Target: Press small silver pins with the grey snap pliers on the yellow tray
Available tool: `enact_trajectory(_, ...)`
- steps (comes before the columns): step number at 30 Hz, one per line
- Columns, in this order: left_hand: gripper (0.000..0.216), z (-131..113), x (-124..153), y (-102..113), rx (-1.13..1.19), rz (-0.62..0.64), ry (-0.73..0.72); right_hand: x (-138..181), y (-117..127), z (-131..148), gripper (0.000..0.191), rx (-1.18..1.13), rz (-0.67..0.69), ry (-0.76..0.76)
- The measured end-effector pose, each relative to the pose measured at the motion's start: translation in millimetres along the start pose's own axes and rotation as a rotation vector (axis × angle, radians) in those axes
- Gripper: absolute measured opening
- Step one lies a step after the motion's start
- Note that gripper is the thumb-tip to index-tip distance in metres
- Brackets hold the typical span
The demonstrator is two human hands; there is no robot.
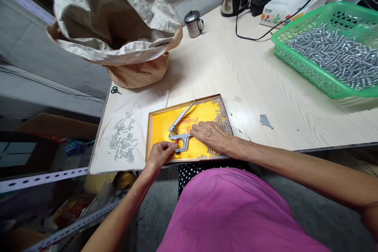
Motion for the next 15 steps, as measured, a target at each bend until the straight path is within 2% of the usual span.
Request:
enact_trajectory(4,0.036,-1,0,0,-0.037,-0.016,-0.014,-4,5,-6,0.006,0.014,0.021,-0.02)
enact_trajectory(5,0.036,-1,0,0,-0.048,-0.015,-0.014,-7,8,-8,0.013,0.02,0.01,-0.028)
enact_trajectory(8,0.037,-1,0,1,-0.076,0.0,-0.01,-18,16,-18,0.059,0.05,-0.05,-0.027)
enact_trajectory(10,0.038,-1,0,1,-0.084,0.012,-0.005,-27,18,-26,0.081,0.083,-0.056,-0.01)
enact_trajectory(12,0.04,-1,0,1,-0.082,0.02,0.005,-35,17,-33,0.087,0.099,-0.005,0.005)
enact_trajectory(15,0.043,-2,0,1,-0.08,0.034,0.018,-43,15,-39,0.083,0.088,0.093,0.01)
Point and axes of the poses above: each hand's wrist, its own x-axis away from the middle knuckle, its own y-axis out of the back of the hand, z = x × y, the point moved 1 cm from there along -x, towards the middle knuckle, and after that the axes turned 8 degrees about -z, right-handed, at the moved point
